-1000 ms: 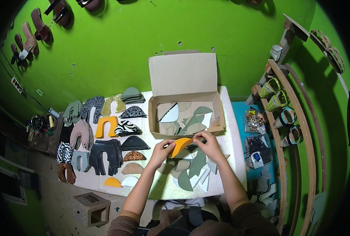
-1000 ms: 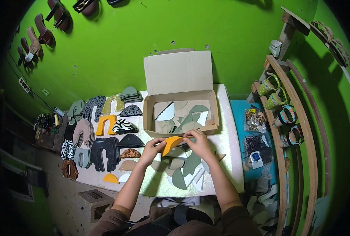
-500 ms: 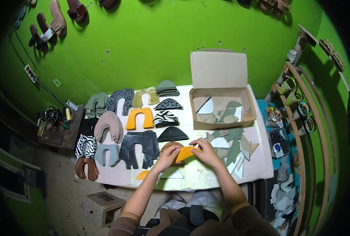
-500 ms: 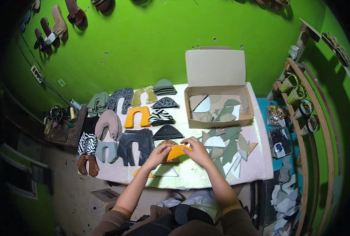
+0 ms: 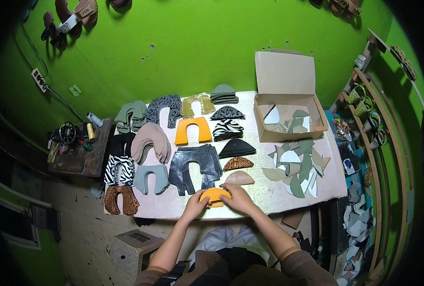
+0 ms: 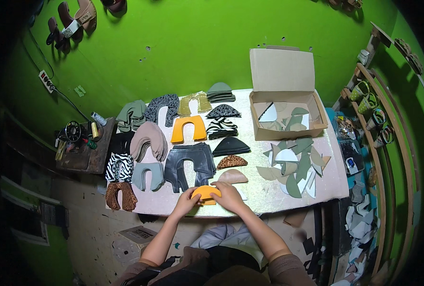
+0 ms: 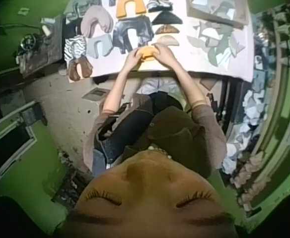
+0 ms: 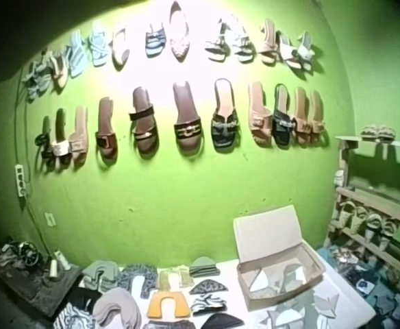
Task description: The recorder is sorting and organizing various cut leather and synthetic pieces used for manufacturing shoe uppers.
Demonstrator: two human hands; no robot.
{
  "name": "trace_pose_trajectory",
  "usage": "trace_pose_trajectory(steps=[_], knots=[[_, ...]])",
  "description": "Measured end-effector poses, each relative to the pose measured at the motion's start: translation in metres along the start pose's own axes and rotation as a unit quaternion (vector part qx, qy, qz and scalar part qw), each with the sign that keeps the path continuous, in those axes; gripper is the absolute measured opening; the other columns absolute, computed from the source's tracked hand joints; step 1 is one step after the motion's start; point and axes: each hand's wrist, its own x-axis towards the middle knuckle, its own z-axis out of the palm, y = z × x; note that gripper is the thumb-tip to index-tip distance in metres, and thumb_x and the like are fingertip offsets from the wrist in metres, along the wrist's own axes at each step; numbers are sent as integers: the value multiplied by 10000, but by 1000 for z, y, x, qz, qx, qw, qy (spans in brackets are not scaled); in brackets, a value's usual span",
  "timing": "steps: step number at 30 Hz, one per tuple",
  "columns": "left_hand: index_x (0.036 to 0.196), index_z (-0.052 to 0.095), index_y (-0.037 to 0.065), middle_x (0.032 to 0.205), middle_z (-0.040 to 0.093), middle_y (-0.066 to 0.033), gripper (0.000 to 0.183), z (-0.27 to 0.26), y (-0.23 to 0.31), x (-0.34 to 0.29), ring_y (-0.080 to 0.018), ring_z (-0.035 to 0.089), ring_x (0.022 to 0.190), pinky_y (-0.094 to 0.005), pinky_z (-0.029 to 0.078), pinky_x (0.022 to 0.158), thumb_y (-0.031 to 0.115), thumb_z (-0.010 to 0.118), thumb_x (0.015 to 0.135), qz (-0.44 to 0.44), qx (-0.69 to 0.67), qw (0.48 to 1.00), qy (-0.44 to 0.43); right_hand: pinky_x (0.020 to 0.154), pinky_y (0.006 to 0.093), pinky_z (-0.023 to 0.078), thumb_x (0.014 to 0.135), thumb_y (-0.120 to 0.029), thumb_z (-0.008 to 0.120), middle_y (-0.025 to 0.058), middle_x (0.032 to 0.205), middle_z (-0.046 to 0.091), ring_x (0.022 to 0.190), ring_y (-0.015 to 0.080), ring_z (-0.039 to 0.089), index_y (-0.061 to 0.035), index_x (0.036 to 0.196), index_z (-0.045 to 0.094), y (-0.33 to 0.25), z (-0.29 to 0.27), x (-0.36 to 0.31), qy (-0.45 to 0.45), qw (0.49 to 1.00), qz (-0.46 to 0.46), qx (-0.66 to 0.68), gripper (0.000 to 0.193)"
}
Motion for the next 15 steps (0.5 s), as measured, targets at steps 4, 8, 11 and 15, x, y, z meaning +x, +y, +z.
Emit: trace_pose_trajectory(steps=[4,8,11,15], knots=[[1189,495,-36,887,624,-133,379,-15,-16,-7,-176,625,743,-282,500,662,142,585,867,-33,35,999,14,889,395,376,763,-294,650,128,1022,608,1026,294,524,-64,1148,554,4,27,-3,-25,992,-37,-116,459],[1212,475,-43,1080,555,-226,549,-20,-15,-19,-371,559,967,-381,461,837,195,679,762,118,261,956,66,856,390,345,745,-284,656,99,982,615,981,277,523,-74,1140,570,4,42,-1,-53,978,-53,-195,455],[1234,459,-29,1067,546,-198,593,-22,-20,-21,-326,563,952,-355,472,794,190,705,741,169,340,922,75,837,397,345,738,-283,655,97,947,614,960,281,520,-65,1118,586,6,46,0,-45,973,-59,-218,443],[1198,494,6,1068,553,-151,533,-24,-21,-25,-323,529,977,-372,445,839,178,687,731,169,429,885,57,834,398,345,727,-299,659,97,936,603,953,278,513,-67,1106,596,7,47,-2,-38,963,-78,-256,449]])
